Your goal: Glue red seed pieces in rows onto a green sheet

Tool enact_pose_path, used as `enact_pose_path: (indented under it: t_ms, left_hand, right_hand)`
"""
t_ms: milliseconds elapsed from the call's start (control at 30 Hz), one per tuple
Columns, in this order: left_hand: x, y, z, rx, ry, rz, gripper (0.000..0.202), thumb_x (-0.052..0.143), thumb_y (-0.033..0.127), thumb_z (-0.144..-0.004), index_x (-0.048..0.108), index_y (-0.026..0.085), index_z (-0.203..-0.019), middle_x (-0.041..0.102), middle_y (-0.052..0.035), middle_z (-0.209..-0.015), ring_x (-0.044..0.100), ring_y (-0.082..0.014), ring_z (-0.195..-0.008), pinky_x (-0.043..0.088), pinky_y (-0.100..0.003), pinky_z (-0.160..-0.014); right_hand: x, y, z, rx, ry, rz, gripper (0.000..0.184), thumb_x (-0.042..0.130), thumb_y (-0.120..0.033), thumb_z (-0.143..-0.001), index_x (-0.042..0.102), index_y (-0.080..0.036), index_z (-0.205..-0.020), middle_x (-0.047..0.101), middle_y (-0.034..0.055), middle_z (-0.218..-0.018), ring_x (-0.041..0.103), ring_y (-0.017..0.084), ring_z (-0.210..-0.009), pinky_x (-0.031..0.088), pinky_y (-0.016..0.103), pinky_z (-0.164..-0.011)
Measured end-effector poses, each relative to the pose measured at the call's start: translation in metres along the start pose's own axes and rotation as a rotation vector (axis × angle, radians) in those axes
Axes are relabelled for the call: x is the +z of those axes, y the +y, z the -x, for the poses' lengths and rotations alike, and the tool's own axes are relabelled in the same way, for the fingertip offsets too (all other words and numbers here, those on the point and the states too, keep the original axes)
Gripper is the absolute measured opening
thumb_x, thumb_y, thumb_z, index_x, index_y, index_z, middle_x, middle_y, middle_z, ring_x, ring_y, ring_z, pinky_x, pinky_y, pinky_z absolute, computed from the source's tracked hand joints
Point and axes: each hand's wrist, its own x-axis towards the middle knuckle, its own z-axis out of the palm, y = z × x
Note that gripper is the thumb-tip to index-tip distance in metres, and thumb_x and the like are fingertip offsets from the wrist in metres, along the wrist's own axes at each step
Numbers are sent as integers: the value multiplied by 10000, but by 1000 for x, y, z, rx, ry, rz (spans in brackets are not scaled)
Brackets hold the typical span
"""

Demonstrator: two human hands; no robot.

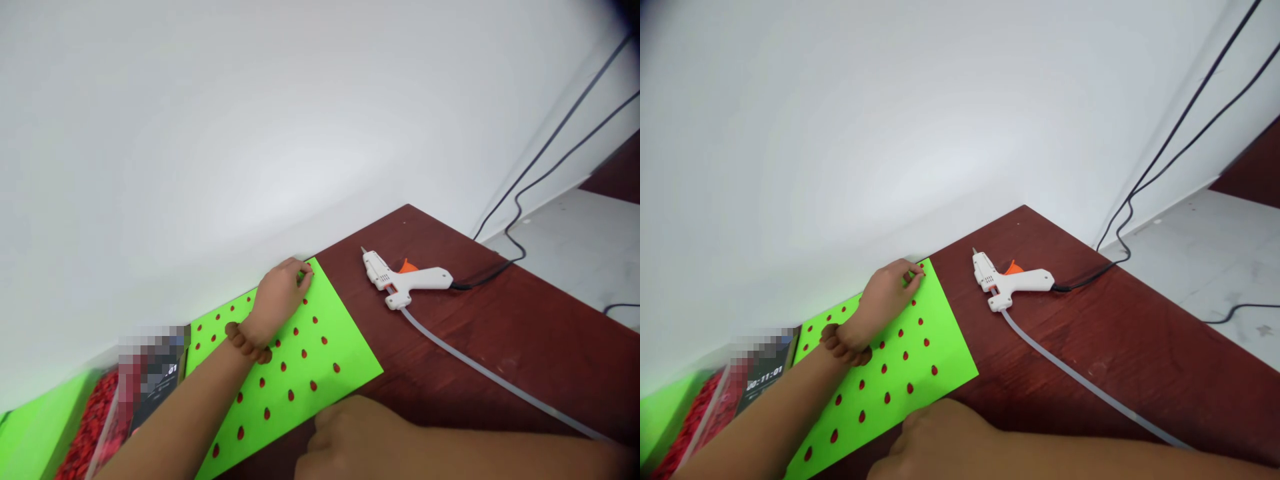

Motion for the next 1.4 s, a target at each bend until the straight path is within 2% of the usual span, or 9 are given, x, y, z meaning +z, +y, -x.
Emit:
enact_pose_path:
  t_ms: [167, 533, 967, 1200, 1300, 1367, 1400]
  left_hand:
    - [-1, 2, 1, 2, -2, -10, 178, 581, 250, -997, 751, 226, -1042, 799, -54, -1069, 730, -235, -911, 575, -404, -903]
    - [-1, 6, 3, 6, 9, -57, 149, 618, 275, -985, 763, 243, -1000, 797, -39, -1035, 734, -230, -869, 559, -363, -785]
    - [-1, 6, 10, 92, 38, -167, 209, 592, 220, -975, 781, 280, -1040, 806, -13, -1142, 742, -249, -1015, 569, -358, -787]
    - [-6, 11, 10, 185, -11, -276, 242, 557, 166, -982, 786, 240, -1003, 804, -59, -1088, 706, -276, -1043, 557, -376, -765]
    - [-17, 20, 13, 230, -46, -322, 237, 561, 161, -981, 789, 218, -1009, 803, -84, -1105, 688, -289, -1066, 552, -383, -778]
    - [-37, 24, 22, 226, -19, -351, 263, 543, 185, -996, 783, 220, -1099, 794, -87, -1192, 683, -291, -1104, 550, -387, -802]
    - [-52, 24, 30, 204, 30, -367, 286, 526, 214, -1011, 775, 230, -1149, 786, -81, -1234, 683, -290, -1127, 547, -385, -815]
  right_hand:
    - [-1, 1, -1, -2, 3, -13, 145, 663, -288, -1024, 743, -286, -1144, 814, -59, -866, 640, 130, -669, 344, 306, -561]
    - [0, 1, 0, -3, -28, 27, 139, 669, -303, -1029, 721, -290, -1157, 809, -63, -877, 626, 133, -656, 308, 315, -533]
    - [4, 5, -1, -28, 0, 71, 111, 654, -320, -1028, 717, -287, -1114, 774, -58, -790, 610, 144, -640, 297, 310, -503]
    - [12, 10, 0, -26, -45, 101, 135, 621, -321, -1045, 728, -271, -1110, 763, -42, -775, 578, 144, -620, 270, 318, -489]
    - [10, 8, 1, -25, -41, 98, 145, 631, -304, -1037, 753, -261, -1102, 771, -34, -775, 587, 145, -621, 301, 316, -509]
    - [8, 6, 4, -12, -6, 75, 139, 656, -325, -1029, 768, -272, -1091, 776, -41, -774, 604, 143, -630, 335, 313, -541]
    - [7, 5, 6, -3, 8, 64, 132, 671, -342, -1024, 775, -278, -1075, 775, -46, -766, 613, 144, -637, 352, 312, -559]
